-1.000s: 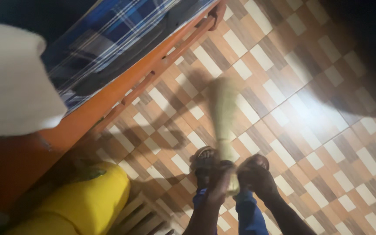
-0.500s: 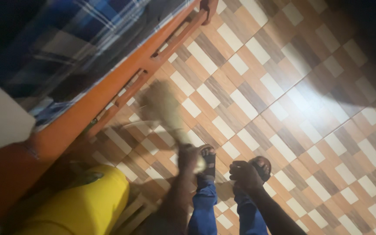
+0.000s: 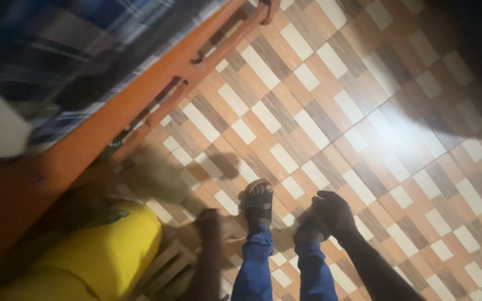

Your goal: The person sweeps a tiled floor by hand using a bundle of straw as a broom, moving debris across the room.

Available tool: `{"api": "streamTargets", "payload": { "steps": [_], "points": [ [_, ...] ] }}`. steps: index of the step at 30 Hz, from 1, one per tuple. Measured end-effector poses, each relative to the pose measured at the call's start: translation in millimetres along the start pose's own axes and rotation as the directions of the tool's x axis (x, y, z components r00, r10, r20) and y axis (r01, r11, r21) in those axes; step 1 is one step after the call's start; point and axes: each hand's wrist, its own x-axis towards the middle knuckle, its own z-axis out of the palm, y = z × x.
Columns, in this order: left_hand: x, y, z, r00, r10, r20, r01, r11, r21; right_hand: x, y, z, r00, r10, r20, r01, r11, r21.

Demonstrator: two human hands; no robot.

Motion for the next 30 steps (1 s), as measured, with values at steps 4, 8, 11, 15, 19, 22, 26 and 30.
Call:
{"api": "streamTargets", "payload": {
  "steps": [4, 8, 11, 15, 19, 22, 26, 30],
  "points": [
    [1.7, 51.2, 38.7, 0.906, -0.121, 0.407, 0.196, 0.969, -0.148, -1.9, 20.0, 17.3, 0.999, 0.015, -0.047, -0.02, 0.996, -0.092],
    [-24.9, 84.7, 23.1, 0.822, -0.039, 0.567, 0.389, 0.767, -0.51, -7.4, 30.6, 31.0, 0.898, -0.439, 0.003, 0.319, 0.648, -0.691],
    [-56.7, 126.3, 13.2, 0.79, 0.102, 0.604, 0.504, 0.452, -0.736, -15.7, 29.9, 30.4, 0.826, -0.487, 0.282, 0.385, 0.124, -0.914],
    [-91.6, 162.0, -17.7, 0.819, 0.209, 0.534, 0.504, 0.184, -0.844, -31.5, 16.7, -4.4, 0.994, 0.081, -0.074, -0.09, 0.988, -0.129],
    [-98.6, 118.7, -23.0, 0.797, 0.596, -0.096, -0.56, 0.67, -0.488, -27.5, 19.3, -40.8, 0.96, -0.216, 0.179, 0.162, 0.947, 0.276],
    [-67.2, 50.1, -12.2, 0.95, 0.302, 0.072, -0.309, 0.945, 0.109, -13.7, 26.0, -59.0, 0.997, -0.021, 0.072, 0.007, 0.981, 0.193],
    [14.7, -42.3, -22.1, 0.928, -0.334, -0.165, 0.257, 0.894, -0.367, -16.2, 46.3, -60.5, 0.991, 0.136, 0.002, -0.132, 0.959, 0.251],
    [85.2, -32.9, -21.5, 0.847, -0.171, 0.503, -0.274, 0.67, 0.69, -14.8, 76.6, -53.9, 0.986, 0.136, 0.099, -0.166, 0.885, 0.435]
  ]
}}
